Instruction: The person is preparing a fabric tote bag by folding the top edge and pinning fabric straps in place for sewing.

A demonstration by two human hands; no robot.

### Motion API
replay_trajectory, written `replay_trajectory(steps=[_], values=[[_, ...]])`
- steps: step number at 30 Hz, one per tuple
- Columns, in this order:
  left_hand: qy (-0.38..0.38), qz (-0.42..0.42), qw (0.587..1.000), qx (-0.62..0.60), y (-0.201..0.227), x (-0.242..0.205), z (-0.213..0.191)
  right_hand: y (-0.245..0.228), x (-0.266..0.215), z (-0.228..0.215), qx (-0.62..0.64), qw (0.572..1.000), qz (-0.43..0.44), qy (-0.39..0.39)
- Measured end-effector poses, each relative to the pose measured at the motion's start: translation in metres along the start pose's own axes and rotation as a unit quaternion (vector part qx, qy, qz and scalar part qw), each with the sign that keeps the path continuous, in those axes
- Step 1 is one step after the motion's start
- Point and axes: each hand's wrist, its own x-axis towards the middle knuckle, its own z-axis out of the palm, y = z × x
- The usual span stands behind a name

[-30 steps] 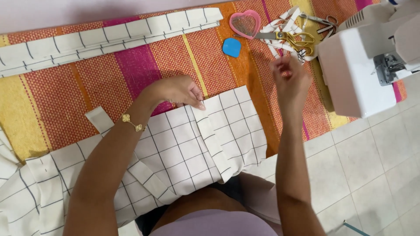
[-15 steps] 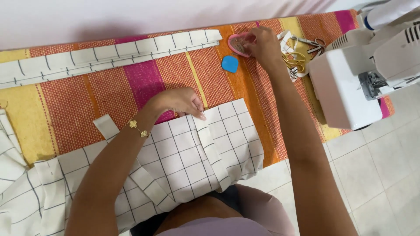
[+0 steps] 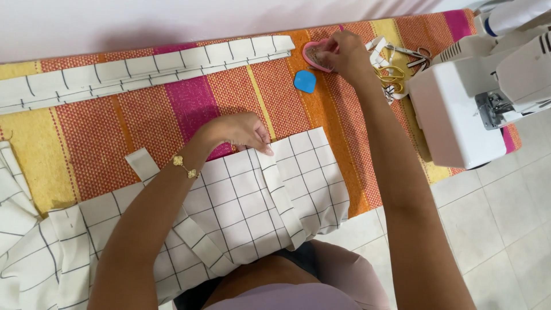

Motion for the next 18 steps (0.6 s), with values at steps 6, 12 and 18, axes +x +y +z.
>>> replay_trajectory(steps=[6,12,18], values=[[-0.006,0.004,1.000,-0.004,-0.003,0.003,0.000,0.009,0.008,0.022,-0.027,1.000,-0.003,0.007],[-0.004,0.009,1.000,-0.006,-0.003,0.002,0.000,-0.001,0.005,0.011,-0.003,0.997,0.080,0.002],[-0.002,0.003,1.000,-0.008,-0.001,-0.001,0.000,0.020,0.005,0.005,0.015,0.998,0.046,0.043]])
